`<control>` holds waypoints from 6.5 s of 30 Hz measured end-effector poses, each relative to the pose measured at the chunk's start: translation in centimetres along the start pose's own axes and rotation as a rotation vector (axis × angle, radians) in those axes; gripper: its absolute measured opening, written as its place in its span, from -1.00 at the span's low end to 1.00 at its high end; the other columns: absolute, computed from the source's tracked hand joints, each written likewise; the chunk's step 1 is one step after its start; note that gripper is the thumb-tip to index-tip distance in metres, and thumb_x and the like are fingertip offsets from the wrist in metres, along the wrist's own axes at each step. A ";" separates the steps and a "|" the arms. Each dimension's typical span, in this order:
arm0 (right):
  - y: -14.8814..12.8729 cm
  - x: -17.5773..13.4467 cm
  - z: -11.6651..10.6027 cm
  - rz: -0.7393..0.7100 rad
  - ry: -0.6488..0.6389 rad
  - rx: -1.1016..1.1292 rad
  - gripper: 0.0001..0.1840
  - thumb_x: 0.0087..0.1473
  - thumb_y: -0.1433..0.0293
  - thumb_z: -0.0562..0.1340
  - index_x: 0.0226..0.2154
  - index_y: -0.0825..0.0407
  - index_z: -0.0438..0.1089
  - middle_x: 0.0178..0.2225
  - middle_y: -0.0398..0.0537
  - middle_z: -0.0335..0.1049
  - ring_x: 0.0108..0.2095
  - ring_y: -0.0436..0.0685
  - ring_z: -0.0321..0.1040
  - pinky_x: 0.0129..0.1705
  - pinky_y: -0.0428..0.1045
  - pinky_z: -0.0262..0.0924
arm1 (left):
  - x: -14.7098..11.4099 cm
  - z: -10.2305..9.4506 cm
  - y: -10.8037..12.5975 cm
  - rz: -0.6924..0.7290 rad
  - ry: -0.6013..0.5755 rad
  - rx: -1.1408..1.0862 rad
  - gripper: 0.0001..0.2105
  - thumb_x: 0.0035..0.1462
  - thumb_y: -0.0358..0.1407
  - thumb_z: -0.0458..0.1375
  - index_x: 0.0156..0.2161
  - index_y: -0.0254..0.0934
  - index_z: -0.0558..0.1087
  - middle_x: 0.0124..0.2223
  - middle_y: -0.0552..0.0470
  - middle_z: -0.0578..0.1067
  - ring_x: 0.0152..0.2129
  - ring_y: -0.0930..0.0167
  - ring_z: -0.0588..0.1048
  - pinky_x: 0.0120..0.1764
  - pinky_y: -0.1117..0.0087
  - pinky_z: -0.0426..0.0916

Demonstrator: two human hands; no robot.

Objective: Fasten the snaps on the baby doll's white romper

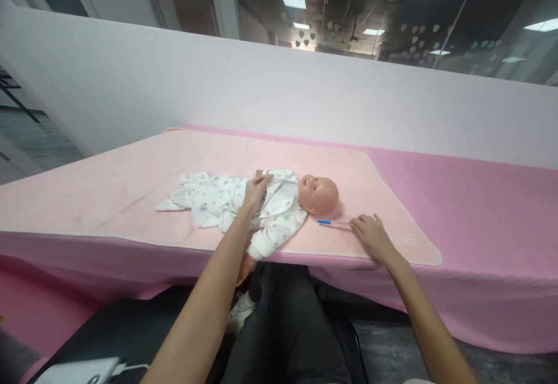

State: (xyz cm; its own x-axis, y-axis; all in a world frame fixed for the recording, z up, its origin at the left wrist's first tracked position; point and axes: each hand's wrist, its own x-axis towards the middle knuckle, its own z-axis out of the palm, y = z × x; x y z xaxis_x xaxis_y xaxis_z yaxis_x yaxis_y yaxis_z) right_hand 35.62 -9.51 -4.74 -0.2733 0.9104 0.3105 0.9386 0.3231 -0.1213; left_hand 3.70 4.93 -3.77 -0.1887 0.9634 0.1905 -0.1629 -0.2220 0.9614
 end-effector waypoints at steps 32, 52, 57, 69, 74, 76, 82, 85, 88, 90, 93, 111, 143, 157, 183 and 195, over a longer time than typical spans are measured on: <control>-15.4 13.3 7.7 -0.236 0.772 0.672 -0.75 0.09 0.55 -0.03 -0.26 0.02 0.29 -0.29 -0.02 0.36 -0.20 0.06 0.33 -0.12 0.01 0.30 | -0.9 -0.5 1.2 0.280 -0.548 0.431 -0.76 0.00 -0.22 0.13 -0.27 -0.30 0.53 -0.26 -0.06 0.51 -0.30 0.36 0.43 -0.23 0.39 0.30; -15.4 13.3 7.1 -0.210 0.691 0.784 -0.73 0.13 0.50 -0.02 -0.27 0.01 0.37 -0.27 -0.04 0.41 -0.19 0.06 0.36 -0.12 0.02 0.30 | 0.1 0.4 2.2 0.043 -0.697 0.433 -0.81 -0.19 -0.42 0.11 -0.42 -0.37 0.55 -0.44 -0.01 0.54 -0.42 0.39 0.44 -0.33 0.42 0.30; -15.4 13.3 7.3 -0.221 0.697 0.772 -0.74 0.12 0.52 0.00 -0.29 0.02 0.37 -0.27 -0.03 0.39 -0.20 0.05 0.36 -0.14 -0.01 0.31 | -0.5 0.2 2.1 -0.011 -0.603 0.277 -0.86 -0.21 -0.43 0.14 -0.45 -0.39 0.51 -0.45 0.01 0.51 -0.43 0.43 0.42 -0.32 0.44 0.28; -15.4 13.5 7.6 -0.155 0.731 0.748 -0.73 0.10 0.51 0.03 -0.32 0.00 0.42 -0.15 0.00 0.35 -0.10 0.08 0.33 -0.10 0.01 0.30 | -1.2 -0.4 1.9 -0.007 -0.492 0.111 -0.87 -0.11 -0.29 0.19 -0.48 -0.33 0.36 -0.58 0.18 0.24 -0.66 0.61 0.12 -0.56 0.52 0.01; -15.3 13.7 7.7 -0.185 0.756 0.749 -0.72 0.11 0.50 0.02 -0.30 0.00 0.42 -0.19 0.00 0.41 -0.15 0.06 0.36 -0.09 0.01 0.30 | -1.2 -0.4 1.9 -0.031 -0.443 0.063 -0.82 -0.19 -0.27 0.25 -0.45 -0.34 0.43 -0.60 0.18 0.27 -0.67 0.62 0.11 -0.57 0.51 -0.01; -15.2 13.8 7.8 -0.166 0.752 0.758 -0.72 0.12 0.49 0.01 -0.27 0.00 0.41 -0.21 -0.01 0.41 -0.17 0.06 0.36 -0.10 0.02 0.30 | -1.3 -0.4 2.1 -0.031 -0.427 0.087 -0.81 -0.21 -0.27 0.26 -0.44 -0.35 0.46 -0.61 0.17 0.29 -0.67 0.61 0.13 -0.56 0.51 0.02; -15.1 13.9 8.0 -0.088 0.760 0.756 -0.78 0.13 0.43 0.04 -0.23 0.02 0.36 -0.27 -0.02 0.41 -0.27 0.05 0.36 -0.25 -0.04 0.32 | -1.6 -1.0 2.1 0.007 -0.481 0.100 -0.73 -0.19 -0.20 0.28 -0.37 -0.36 0.53 -0.51 0.05 0.45 -0.54 0.50 0.36 -0.44 0.47 0.22; -15.1 13.9 8.1 -0.082 0.754 0.771 -0.80 0.13 0.42 0.05 -0.24 0.03 0.36 -0.29 -0.02 0.41 -0.31 0.04 0.36 -0.28 -0.05 0.31 | -2.0 -1.5 1.8 0.057 -0.527 0.168 -0.61 -0.26 -0.25 0.34 -0.23 -0.36 0.52 -0.42 0.00 0.50 -0.47 0.44 0.41 -0.39 0.44 0.27; -15.2 13.8 8.0 -0.069 0.725 0.787 -0.79 0.13 0.42 0.03 -0.25 0.03 0.36 -0.33 -0.03 0.40 -0.36 0.03 0.35 -0.31 -0.05 0.30 | -2.5 -1.6 1.6 0.111 -0.482 0.267 -0.57 -0.22 -0.23 0.33 -0.17 -0.36 0.51 -0.48 0.01 0.48 -0.51 0.44 0.40 -0.42 0.44 0.29; -15.2 13.7 7.9 -0.067 0.705 0.791 -0.80 0.13 0.41 0.04 -0.27 0.03 0.36 -0.34 -0.04 0.40 -0.37 0.04 0.35 -0.31 -0.05 0.29 | -2.8 -1.5 1.5 0.110 -0.451 0.254 -0.62 -0.15 -0.19 0.29 -0.19 -0.36 0.52 -0.41 -0.04 0.52 -0.43 0.39 0.44 -0.34 0.39 0.33; -15.3 13.6 7.7 -0.080 0.697 0.784 -0.81 0.14 0.39 0.05 -0.29 0.02 0.36 -0.34 -0.04 0.40 -0.35 0.04 0.35 -0.30 -0.04 0.29 | -3.0 -1.2 1.4 0.097 -0.418 0.205 -0.67 -0.09 -0.17 0.25 -0.23 -0.37 0.54 -0.30 -0.10 0.55 -0.30 0.32 0.47 -0.19 0.32 0.35; -15.2 13.7 7.7 -0.108 0.719 0.741 -0.79 0.11 0.48 0.01 -0.29 0.03 0.34 -0.35 -0.06 0.42 -0.37 0.04 0.34 -0.31 -0.06 0.27 | -3.0 -1.0 1.5 0.164 -0.432 0.302 -0.77 0.01 -0.22 0.15 -0.27 -0.34 0.51 -0.25 -0.06 0.53 -0.23 0.34 0.44 -0.12 0.38 0.29; -15.4 13.6 7.6 -0.136 0.681 0.703 -0.78 0.05 0.47 0.08 -0.25 0.04 0.39 -0.29 -0.03 0.38 -0.63 -0.08 0.15 -0.45 -0.08 0.24 | -3.2 -0.7 1.6 0.075 -0.362 0.073 -0.84 -0.12 -0.37 0.11 -0.33 -0.28 0.37 -0.41 0.11 0.41 -0.40 0.46 0.39 -0.24 0.44 0.26; -15.2 13.6 8.0 -0.084 0.635 0.763 -0.92 0.08 0.41 0.10 -0.32 0.04 0.28 -0.39 -0.09 0.34 -0.53 -0.01 0.22 -0.40 -0.07 0.20 | -3.2 -0.8 1.5 0.090 -0.358 0.096 -0.87 -0.09 -0.36 0.11 -0.34 -0.28 0.38 -0.40 0.10 0.41 -0.39 0.46 0.38 -0.24 0.45 0.24; -15.2 13.7 7.8 -0.119 0.658 0.711 -0.79 0.16 0.41 0.00 -0.36 0.04 0.33 -0.41 -0.04 0.42 -0.39 0.06 0.35 -0.33 -0.04 0.25 | -3.1 -0.8 1.4 0.126 -0.345 0.147 -0.90 -0.10 -0.36 0.11 -0.38 -0.30 0.39 -0.39 0.09 0.41 -0.38 0.46 0.37 -0.22 0.43 0.24; -15.3 13.9 7.4 -0.317 0.707 0.609 -0.64 0.06 0.55 -0.01 -0.13 0.01 0.33 -0.09 0.06 0.34 -0.11 0.11 0.33 -0.20 -0.01 0.34 | -5.8 -5.5 1.4 0.665 -0.272 0.937 -0.67 0.06 -0.22 0.11 -0.05 -0.25 0.33 -0.08 -0.10 0.43 -0.13 0.27 0.36 -0.05 0.23 0.21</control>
State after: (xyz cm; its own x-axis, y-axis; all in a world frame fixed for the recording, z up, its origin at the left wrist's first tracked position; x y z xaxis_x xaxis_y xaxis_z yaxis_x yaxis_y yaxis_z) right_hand 15.97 0.07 -5.52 -0.1185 0.4587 0.8807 0.5205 0.7840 -0.3383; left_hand -0.75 -1.82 -4.63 0.2630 0.7255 0.6360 0.6852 -0.6045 0.4063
